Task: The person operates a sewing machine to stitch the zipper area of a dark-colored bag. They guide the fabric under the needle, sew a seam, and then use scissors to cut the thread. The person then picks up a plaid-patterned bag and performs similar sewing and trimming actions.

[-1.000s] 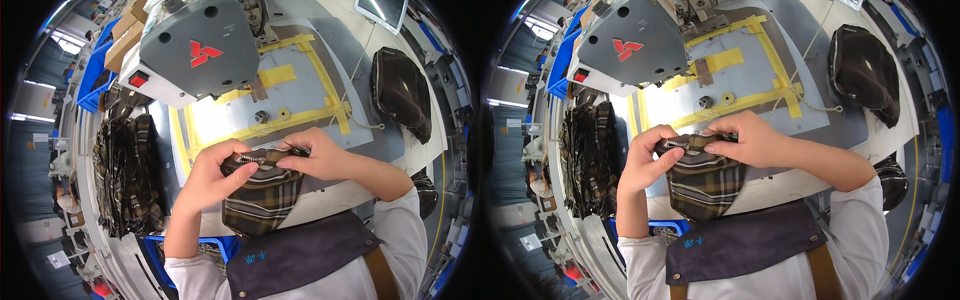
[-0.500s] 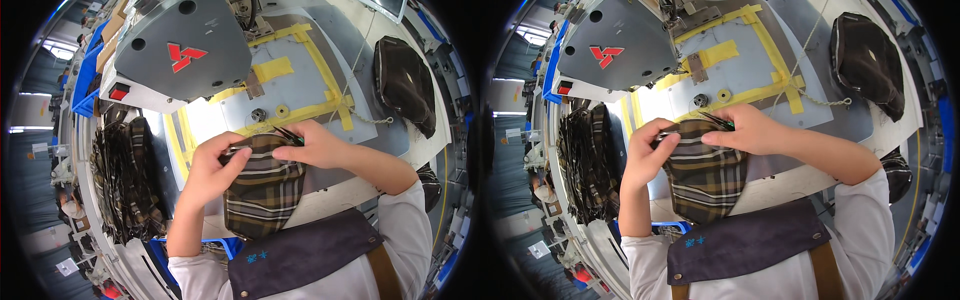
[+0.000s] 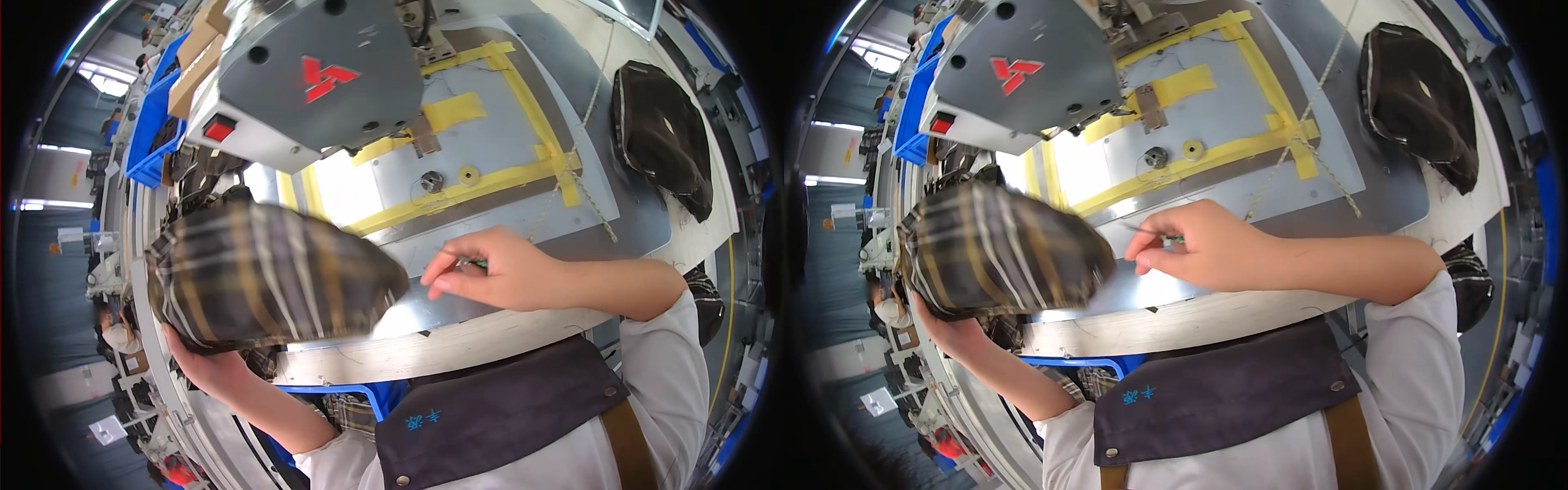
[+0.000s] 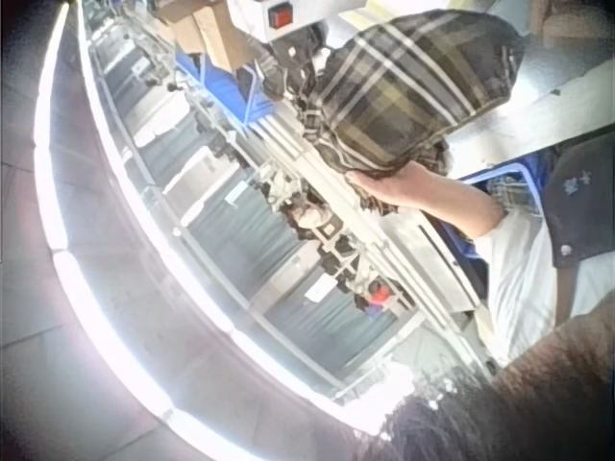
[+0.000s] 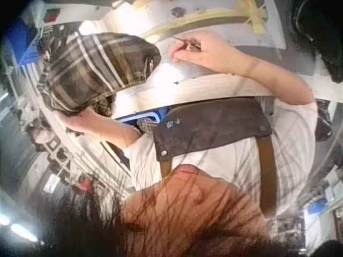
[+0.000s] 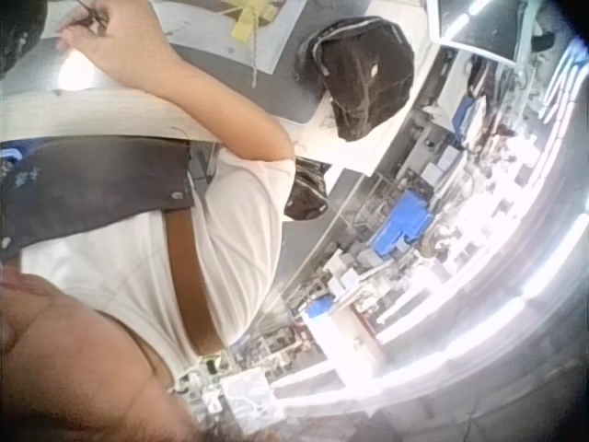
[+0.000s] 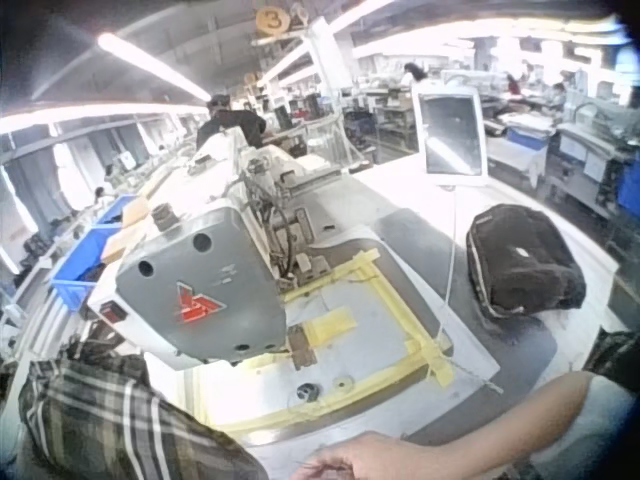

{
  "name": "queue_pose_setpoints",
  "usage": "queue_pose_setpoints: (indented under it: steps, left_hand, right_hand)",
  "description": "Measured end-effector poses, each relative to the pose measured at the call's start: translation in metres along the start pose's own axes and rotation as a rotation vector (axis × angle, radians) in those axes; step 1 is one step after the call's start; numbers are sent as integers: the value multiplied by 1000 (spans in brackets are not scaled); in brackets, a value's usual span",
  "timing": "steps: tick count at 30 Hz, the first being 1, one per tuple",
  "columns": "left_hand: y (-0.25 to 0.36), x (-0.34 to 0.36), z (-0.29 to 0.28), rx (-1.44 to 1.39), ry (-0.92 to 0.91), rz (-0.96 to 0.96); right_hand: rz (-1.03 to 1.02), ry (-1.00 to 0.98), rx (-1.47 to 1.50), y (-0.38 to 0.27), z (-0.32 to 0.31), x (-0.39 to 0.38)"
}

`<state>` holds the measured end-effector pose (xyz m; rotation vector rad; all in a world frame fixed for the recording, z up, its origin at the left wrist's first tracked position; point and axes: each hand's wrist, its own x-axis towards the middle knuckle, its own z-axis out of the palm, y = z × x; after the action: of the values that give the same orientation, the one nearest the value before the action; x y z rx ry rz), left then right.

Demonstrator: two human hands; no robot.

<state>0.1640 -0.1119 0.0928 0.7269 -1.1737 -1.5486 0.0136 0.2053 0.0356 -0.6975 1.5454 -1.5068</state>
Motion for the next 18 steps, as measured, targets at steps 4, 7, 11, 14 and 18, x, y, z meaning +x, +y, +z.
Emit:
queue_pose_setpoints:
  steps: [4,7,11,14,18]
  left_hand:
    - [-25,-40,-35,-14,22,-47]
    - [-62,-79,-38,-8,-254,-223]
    - [-77,-126,-35,165,-410,-310]
    - [-76,-144,-20,97,-498,-378]
    - [-79,-147,-3,72,-567,-411]
  right_hand:
    - [6,30,-68,-8,6,4]
    - [-36,87,-108,-1,12,6]
    - [-170,5,-330,-4,31,18]
    - [-461,-22,-547,-1,44,30]
    - [-681,83,-809,13,45,37]
